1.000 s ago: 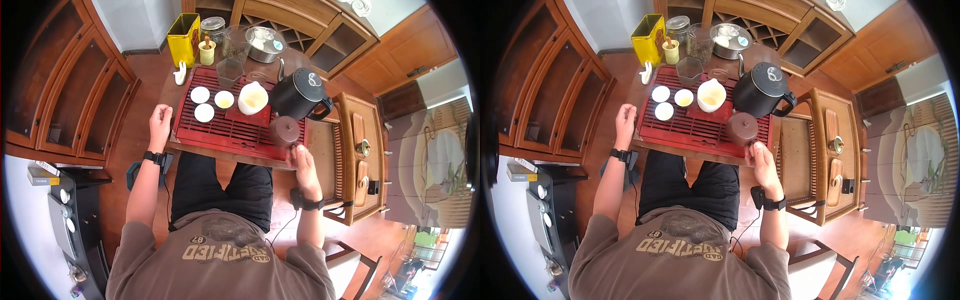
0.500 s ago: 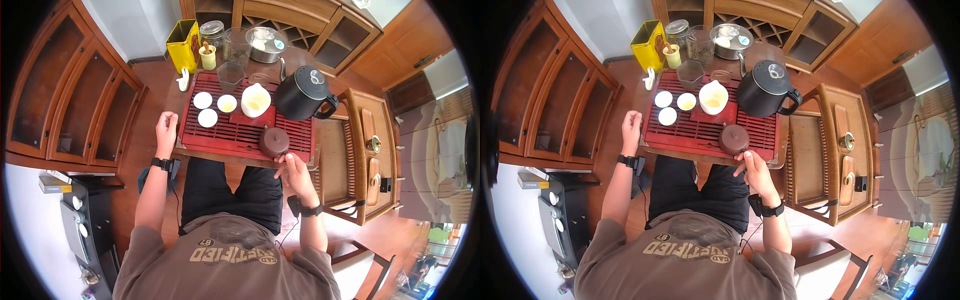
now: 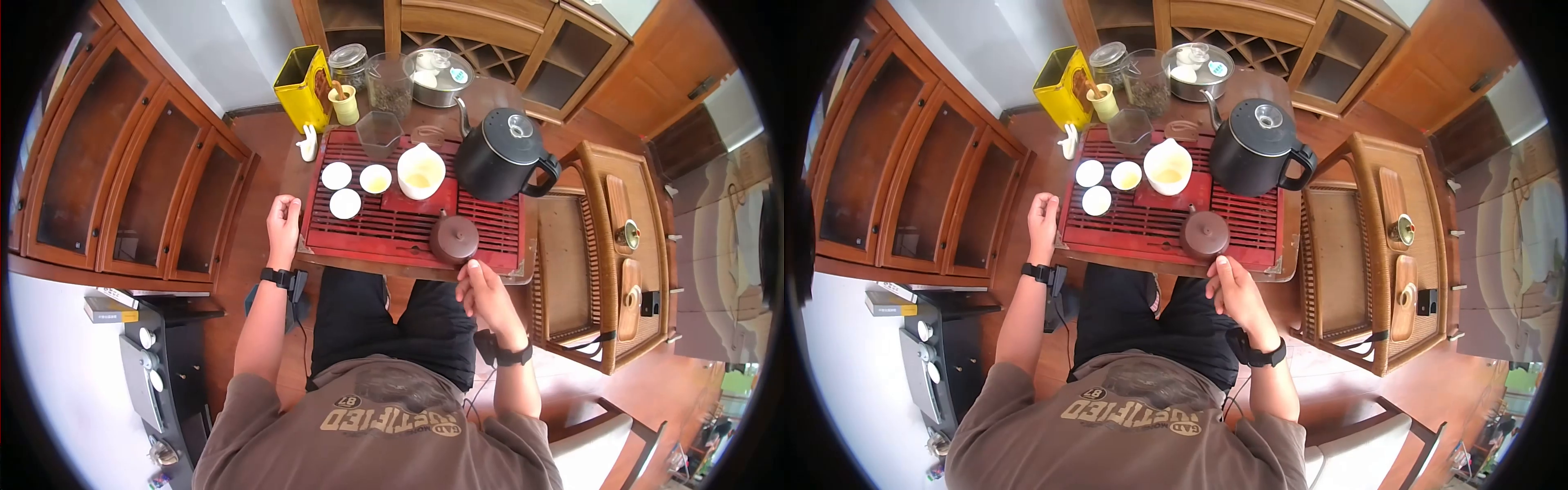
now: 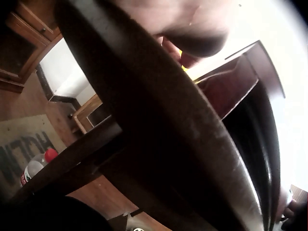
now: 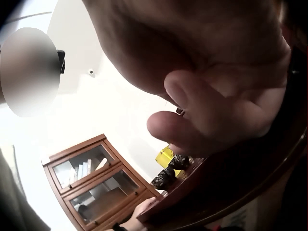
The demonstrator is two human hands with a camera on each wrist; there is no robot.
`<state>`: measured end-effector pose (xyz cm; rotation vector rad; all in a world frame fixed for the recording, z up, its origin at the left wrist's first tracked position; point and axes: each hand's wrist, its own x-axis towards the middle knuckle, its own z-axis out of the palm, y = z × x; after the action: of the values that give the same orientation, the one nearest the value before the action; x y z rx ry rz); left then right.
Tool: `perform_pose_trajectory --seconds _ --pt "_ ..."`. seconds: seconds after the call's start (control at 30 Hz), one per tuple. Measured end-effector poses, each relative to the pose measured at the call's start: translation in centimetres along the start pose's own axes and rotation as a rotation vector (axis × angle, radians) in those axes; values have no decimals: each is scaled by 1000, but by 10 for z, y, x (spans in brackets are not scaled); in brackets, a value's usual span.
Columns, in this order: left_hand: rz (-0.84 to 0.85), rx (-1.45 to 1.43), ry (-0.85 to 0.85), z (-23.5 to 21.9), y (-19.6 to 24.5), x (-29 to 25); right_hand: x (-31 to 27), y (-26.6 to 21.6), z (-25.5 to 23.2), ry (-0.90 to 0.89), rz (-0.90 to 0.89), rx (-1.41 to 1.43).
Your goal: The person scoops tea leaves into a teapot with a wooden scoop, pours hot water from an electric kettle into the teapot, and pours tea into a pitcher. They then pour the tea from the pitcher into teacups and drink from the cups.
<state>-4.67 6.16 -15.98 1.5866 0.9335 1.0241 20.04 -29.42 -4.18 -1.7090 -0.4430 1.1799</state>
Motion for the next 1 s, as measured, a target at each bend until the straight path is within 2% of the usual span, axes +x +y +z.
perform_pose_trajectory --seconds 0.03,0.17,0.37,0.43,0.53,0.6,0.83,1.0 --pt "-10 -15 -5 0 0 0 0 2 0 -47 32 93" --pt "2 -11 3 0 0 0 2 11 6 -136 49 108" --pt "43 -9 34 3 -3 1 1 21 19 -91 27 285" --pt "40 -31 46 3 -4 1 2 29 19 -31 -22 394" --pt "26 -18 30 0 -7 1 -1 33 13 -54 -87 461" --pt "18 -8 29 0 -3 -1 -6 29 8 -53 -95 437" --pt "59 2 51 0 1 -2 -8 -10 -9 141 -175 393" --pt "40 -30 51 1 1 -2 -5 -34 -7 127 -226 379"
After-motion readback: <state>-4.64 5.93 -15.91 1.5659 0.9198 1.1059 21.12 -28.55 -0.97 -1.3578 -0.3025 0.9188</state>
